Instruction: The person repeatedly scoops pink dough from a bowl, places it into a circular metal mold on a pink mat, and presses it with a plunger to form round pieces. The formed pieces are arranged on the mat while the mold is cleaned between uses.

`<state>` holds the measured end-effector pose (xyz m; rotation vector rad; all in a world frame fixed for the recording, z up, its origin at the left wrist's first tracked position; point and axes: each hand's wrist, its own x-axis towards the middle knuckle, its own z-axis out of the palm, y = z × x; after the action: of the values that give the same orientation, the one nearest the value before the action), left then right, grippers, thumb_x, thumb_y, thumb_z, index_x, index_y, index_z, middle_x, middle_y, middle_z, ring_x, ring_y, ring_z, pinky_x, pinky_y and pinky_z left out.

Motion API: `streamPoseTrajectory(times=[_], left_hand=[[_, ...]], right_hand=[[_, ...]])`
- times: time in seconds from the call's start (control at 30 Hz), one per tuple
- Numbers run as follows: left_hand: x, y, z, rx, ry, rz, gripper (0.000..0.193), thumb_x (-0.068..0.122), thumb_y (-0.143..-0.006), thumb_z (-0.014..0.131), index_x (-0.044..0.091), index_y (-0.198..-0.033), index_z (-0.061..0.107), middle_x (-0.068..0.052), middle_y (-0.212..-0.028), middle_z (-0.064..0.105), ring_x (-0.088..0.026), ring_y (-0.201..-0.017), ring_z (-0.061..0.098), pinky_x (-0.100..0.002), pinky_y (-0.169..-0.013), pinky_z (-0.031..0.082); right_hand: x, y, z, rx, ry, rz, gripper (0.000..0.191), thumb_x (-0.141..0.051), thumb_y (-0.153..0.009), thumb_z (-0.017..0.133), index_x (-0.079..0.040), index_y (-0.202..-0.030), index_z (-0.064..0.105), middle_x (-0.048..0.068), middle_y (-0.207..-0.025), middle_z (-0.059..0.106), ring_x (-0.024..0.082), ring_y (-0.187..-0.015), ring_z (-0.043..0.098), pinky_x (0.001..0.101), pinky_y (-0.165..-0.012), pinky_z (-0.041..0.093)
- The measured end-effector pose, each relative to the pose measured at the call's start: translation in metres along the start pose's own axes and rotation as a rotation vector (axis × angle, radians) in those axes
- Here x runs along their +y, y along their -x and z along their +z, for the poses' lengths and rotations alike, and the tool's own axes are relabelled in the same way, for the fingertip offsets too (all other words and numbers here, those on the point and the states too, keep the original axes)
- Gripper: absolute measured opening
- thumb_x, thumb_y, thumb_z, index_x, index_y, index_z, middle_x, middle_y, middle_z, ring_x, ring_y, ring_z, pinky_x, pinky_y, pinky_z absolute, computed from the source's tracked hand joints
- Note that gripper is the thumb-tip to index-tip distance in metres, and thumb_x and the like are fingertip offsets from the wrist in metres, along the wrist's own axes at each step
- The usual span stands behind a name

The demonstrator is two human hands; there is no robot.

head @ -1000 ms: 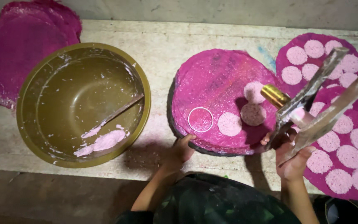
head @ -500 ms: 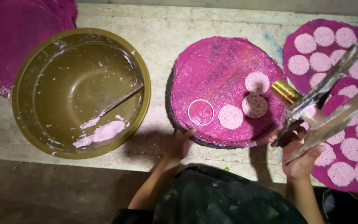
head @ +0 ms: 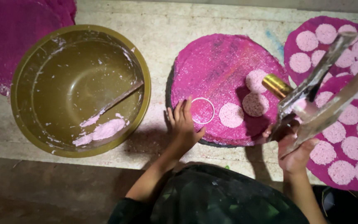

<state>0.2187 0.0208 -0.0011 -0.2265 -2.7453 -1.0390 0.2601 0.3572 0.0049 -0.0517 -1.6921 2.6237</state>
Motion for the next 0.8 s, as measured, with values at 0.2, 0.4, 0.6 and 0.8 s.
streamPoseTrajectory(times=[0.2,0.4,0.6,0.8], left_hand=[[-0.002,-0.010,0.013,0.005,-0.046,0.018,0.109,0.028,-0.073,0.089,-0.002,-0.155,0.024,-0.021,-0.148,0.047,-0.038,-0.146,0.037,-0.074,-0.117,0.006],[0.004,-0.016,0.014,-0.003,-0.023,0.029,0.113,0.035,-0.067,0.091,0.000,-0.154,0.026,-0.022,-0.148,0.048,-0.038,-0.143,0.039,-0.073,-0.115,0.010],[-0.005,-0.071,-0.016,-0.076,0.944,0.002,0.099,0.059,-0.083,0.076,0.003,-0.157,0.042,-0.017,-0.153,0.053,-0.033,-0.143,0.046,-0.053,-0.122,0.027],[0.008,-0.113,-0.007,-0.287,2.430,0.042,0.068,0.072,-0.098,0.052,0.009,-0.121,0.062,-0.007,-0.111,0.066,-0.025,-0.113,0.063,-0.046,-0.119,0.043]], right_hand=[[-0.006,-0.001,0.013,0.038,0.030,-0.021,0.100,-0.086,-0.087,0.056,-0.008,-0.148,0.044,0.015,-0.130,0.058,0.031,-0.117,0.061,0.0498,-0.098,0.052],[-0.013,-0.006,0.017,-0.030,0.258,-0.050,0.097,-0.086,-0.092,0.044,-0.004,-0.144,0.047,0.013,-0.116,0.061,0.027,-0.101,0.062,0.0447,-0.086,0.054],[-0.024,-0.047,0.020,-0.564,0.513,0.298,0.088,-0.075,-0.101,0.016,-0.001,-0.124,0.056,0.014,-0.096,0.069,0.023,-0.088,0.072,0.0403,-0.078,0.061],[-0.063,-0.094,0.075,-0.558,0.801,1.116,0.077,-0.064,-0.096,0.019,-0.004,-0.124,0.057,0.018,-0.086,0.074,0.028,-0.078,0.077,0.0397,-0.073,0.063]])
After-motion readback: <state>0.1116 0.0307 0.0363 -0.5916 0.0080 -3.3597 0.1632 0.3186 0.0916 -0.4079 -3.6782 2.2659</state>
